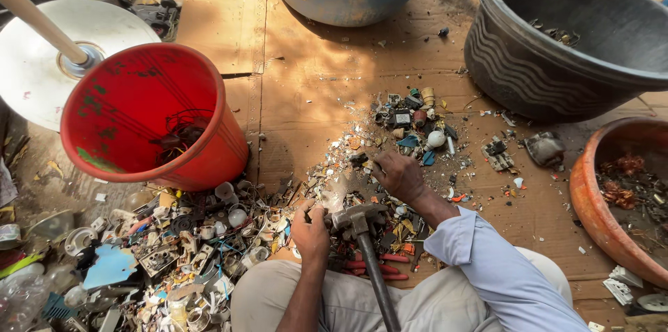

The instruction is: The person sits on the floor and uses a hammer to repeatedly strike a small electronic component held in their left hand. They break the component into smaller pieces and occasionally use a screwdriver to pry parts apart. The debris is scattered on the floor around them.

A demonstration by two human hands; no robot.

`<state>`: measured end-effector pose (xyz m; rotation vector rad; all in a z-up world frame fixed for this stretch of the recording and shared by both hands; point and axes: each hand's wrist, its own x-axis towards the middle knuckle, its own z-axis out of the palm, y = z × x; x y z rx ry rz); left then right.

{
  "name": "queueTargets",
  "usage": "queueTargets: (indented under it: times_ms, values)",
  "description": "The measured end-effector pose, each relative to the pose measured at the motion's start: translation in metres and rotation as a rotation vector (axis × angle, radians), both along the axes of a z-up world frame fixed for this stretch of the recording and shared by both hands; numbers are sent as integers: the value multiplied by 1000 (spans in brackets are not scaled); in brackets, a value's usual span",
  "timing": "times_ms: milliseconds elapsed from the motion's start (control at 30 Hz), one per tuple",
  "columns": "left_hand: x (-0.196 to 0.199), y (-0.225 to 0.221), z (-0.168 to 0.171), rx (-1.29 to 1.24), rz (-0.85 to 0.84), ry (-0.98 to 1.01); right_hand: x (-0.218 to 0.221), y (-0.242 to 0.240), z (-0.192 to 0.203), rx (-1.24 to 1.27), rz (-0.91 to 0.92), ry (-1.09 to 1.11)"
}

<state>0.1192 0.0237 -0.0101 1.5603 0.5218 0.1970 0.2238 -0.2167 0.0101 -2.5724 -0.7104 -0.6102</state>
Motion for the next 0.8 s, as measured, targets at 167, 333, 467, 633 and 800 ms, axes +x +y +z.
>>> queueTargets:
  times_ms: [167, 333, 467, 633, 800]
  values:
    - [-6, 5, -5, 110, 39, -184, -20, -3, 2, 45, -267, 463]
    - [-6, 1, 5, -311, 48, 44, 7, -1, -30, -90, -247, 386]
    - [-1, -1, 9, -327, 50, 79, 37, 9, -14, -24, -457, 731]
    - [9, -4, 6, -435, 61, 159, 85, 2, -39, -49, -380, 623]
    - [11, -1, 5, -450, 61, 199, 107, 3, -63, -88, -339, 587]
